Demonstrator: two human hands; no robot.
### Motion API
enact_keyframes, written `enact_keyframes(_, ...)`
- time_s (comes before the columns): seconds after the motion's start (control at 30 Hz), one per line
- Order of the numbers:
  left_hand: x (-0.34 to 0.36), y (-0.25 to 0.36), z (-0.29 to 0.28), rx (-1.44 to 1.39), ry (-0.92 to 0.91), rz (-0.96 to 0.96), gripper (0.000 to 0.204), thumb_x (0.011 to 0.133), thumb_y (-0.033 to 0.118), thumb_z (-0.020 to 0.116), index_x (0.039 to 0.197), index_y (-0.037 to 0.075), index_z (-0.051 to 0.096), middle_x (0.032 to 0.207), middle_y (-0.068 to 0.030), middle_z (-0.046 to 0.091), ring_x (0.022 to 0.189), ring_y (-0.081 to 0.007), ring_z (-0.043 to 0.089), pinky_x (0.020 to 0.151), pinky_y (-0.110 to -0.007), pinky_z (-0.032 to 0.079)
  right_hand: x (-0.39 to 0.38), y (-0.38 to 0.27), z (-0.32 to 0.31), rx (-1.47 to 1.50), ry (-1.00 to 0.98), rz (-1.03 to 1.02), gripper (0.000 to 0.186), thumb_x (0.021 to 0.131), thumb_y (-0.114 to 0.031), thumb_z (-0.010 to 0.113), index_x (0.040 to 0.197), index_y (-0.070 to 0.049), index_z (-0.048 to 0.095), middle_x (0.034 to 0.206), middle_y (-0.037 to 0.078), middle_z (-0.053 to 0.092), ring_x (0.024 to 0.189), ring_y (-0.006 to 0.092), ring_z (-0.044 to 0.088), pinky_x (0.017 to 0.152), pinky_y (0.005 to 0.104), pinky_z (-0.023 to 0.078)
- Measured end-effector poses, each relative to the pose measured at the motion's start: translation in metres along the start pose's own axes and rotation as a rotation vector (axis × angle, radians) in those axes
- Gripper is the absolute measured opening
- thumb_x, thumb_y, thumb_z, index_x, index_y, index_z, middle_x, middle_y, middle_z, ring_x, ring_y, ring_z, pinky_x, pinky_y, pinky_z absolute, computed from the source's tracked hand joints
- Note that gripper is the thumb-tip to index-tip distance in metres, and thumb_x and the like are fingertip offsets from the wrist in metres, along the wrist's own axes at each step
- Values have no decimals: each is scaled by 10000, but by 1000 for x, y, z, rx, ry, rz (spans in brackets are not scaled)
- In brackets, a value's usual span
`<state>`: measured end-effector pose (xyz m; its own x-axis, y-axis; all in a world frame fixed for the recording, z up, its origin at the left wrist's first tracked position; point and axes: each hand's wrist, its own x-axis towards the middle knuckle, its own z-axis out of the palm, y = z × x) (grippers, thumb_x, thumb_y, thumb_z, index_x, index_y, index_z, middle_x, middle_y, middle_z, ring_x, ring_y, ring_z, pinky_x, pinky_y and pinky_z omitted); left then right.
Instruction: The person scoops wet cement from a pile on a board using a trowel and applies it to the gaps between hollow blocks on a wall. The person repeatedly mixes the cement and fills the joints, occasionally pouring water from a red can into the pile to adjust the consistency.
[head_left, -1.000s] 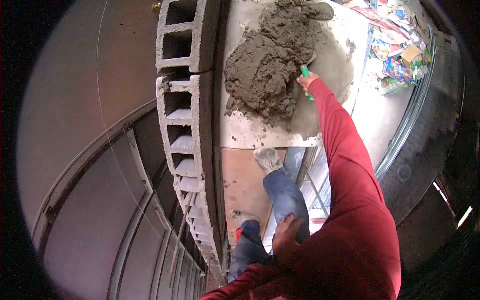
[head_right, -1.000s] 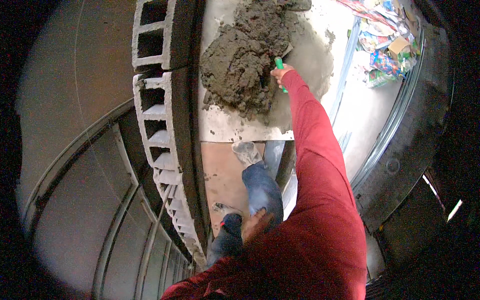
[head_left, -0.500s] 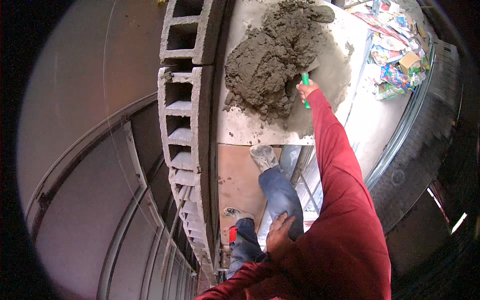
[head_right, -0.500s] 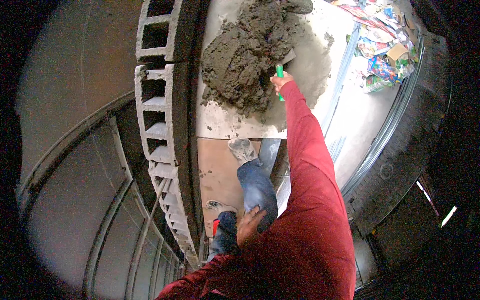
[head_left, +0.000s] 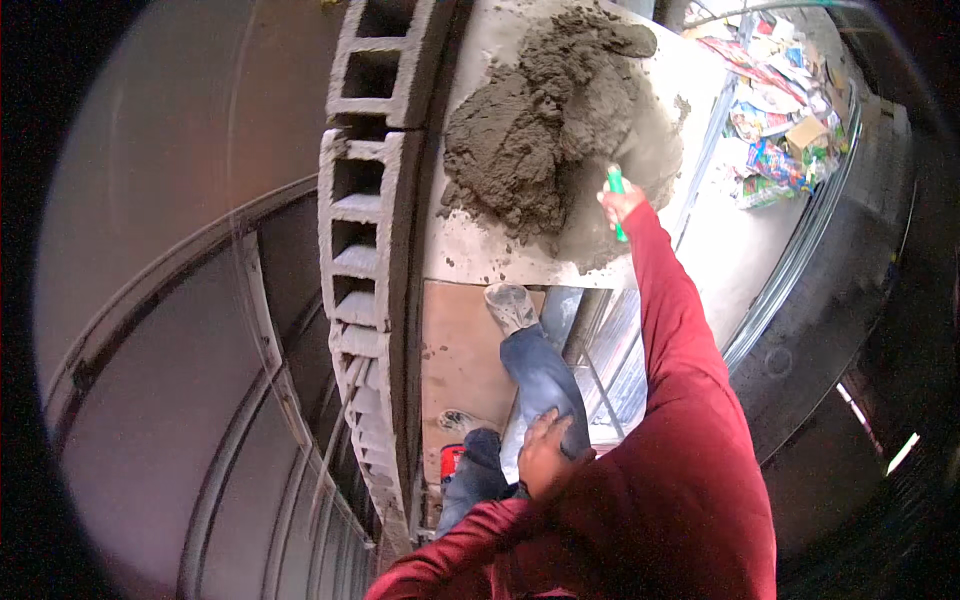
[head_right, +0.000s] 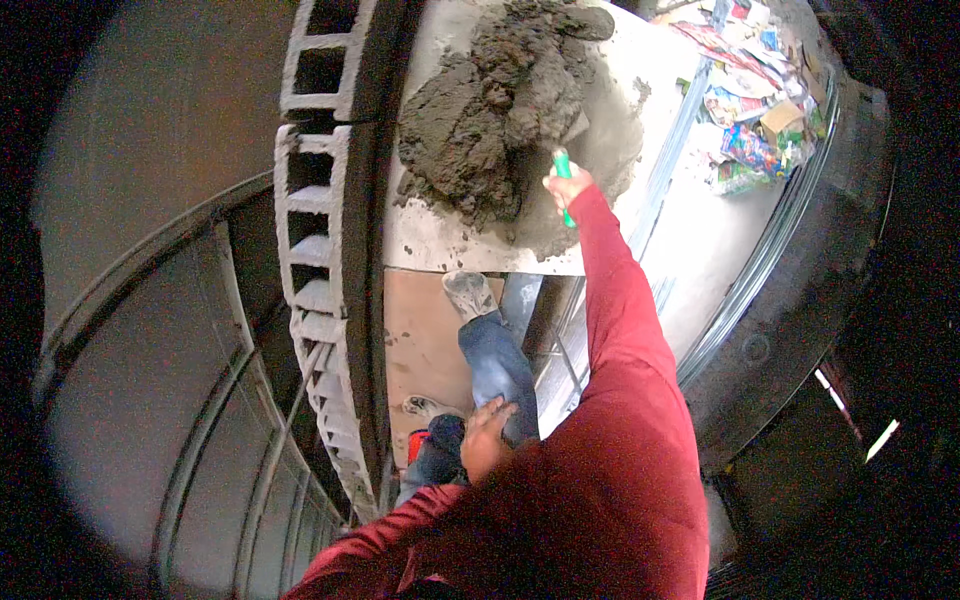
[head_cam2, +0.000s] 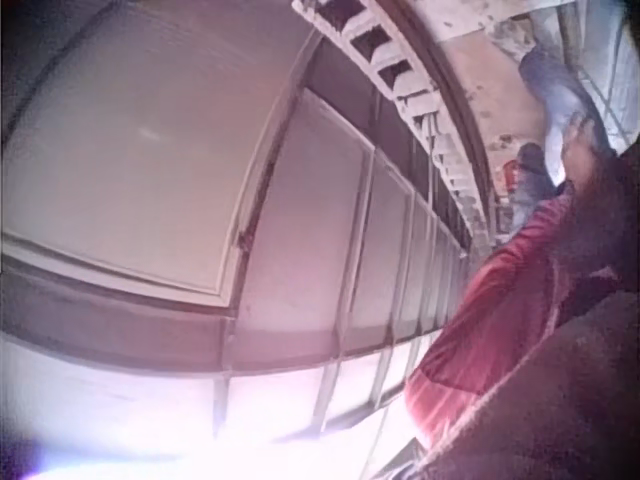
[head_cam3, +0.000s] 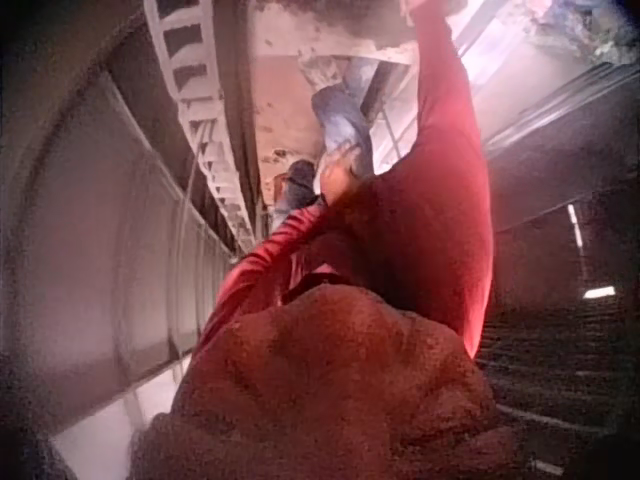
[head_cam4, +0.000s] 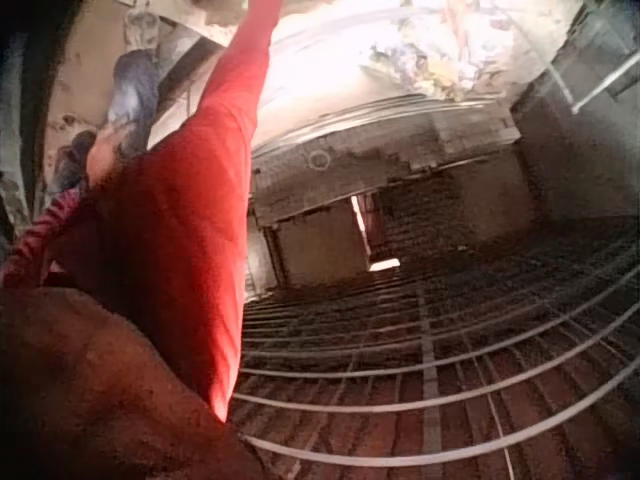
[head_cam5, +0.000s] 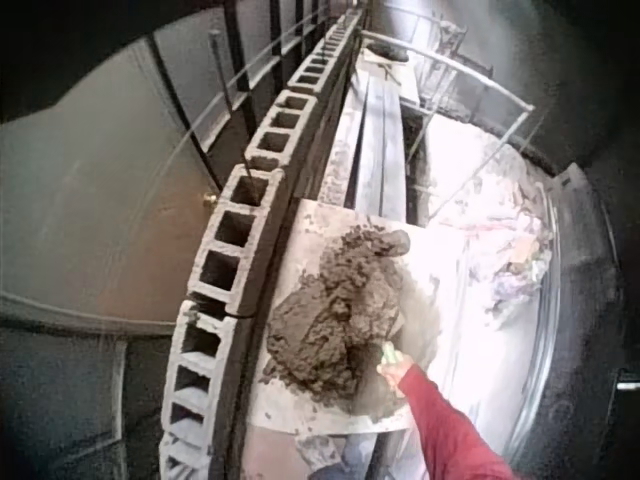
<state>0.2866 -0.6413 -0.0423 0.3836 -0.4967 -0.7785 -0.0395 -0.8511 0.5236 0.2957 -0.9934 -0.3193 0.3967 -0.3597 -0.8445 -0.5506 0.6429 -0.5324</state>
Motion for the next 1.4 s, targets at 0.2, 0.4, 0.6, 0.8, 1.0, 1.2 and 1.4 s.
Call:
enact_keyframes(0.2, -21, -17, 3, 49, -25, -49, 628, 632, 421, 735, 1165, 115, 603, 1314, -125, 492, 1199, -314, 467, 1016, -392, 374, -103, 27, -3, 108, -125, -80, 172, 812, -71, 619, 887, -143, 482, 601, -51, 443, 440, 62, 396, 369, 211, 284)
enact_keyframes(0.4, -61, -42, -15, 12, -82, -180, 731, 698, 545, 642, 1282, 124, 516, 1375, -153, 424, 1267, -318, 397, 1042, -438, 326, -211, 26, 20, -651, -205, -11, 186, 779, -106, 569, 619, -52, 489, 445, 47, 472, 355, 157, 445, 365, 295, 368)
enact_keyframes(0.6, -154, -159, -33, 197, 181, -306, 608, 734, 545, 610, 1173, 125, 587, 1173, -161, 559, 1068, -341, 544, 855, -486, 432, -279, 37, 77, -852, -356, 151, 138, 730, -47, 628, 677, -55, 501, 459, 25, 467, 348, 139, 438, 342, 294, 358)
enact_keyframes(0.8, -268, -299, -61, 130, -57, -610, 747, 722, 533, 623, 1304, 87, 482, 1372, -220, 388, 1213, -398, 436, 1001, -526, 330, -308, 80, 163, -1080, -620, 120, 162, 699, -35, 637, 747, -97, 495, 530, 6, 476, 363, 121, 422, 333, 284, 332)
enact_keyframes(1.0, -314, -392, 13, -206, -77, -795, 965, 727, 567, 629, 1440, 66, 213, 1415, -275, 279, 1253, -429, 385, 1042, -491, 325, -340, 138, 319, -1607, -954, 9, 244, 665, -178, 714, 806, -60, 552, 679, 71, 557, 640, 211, 539, 609, 355, 453)
enact_keyframes(1.2, -333, -392, -16, -354, -50, -847, 1010, 694, 572, 653, 1427, 26, 224, 1417, -277, 289, 1220, -417, 432, 992, -425, 403, -327, 236, 463, -1792, -1181, -241, 341, 667, -232, 698, 927, -62, 558, 818, 146, 616, 778, 317, 598, 682, 407, 473)
enact_keyframes(1.4, -356, -412, 19, -511, 36, -897, 903, 688, 507, 686, 1397, 94, 308, 1312, -183, 412, 1170, -363, 481, 919, -482, 447, -380, 325, 595, -2260, -1092, -579, 452, 754, -250, 607, 1170, -94, 525, 1012, 198, 622, 939, 392, 603, 833, 461, 486)
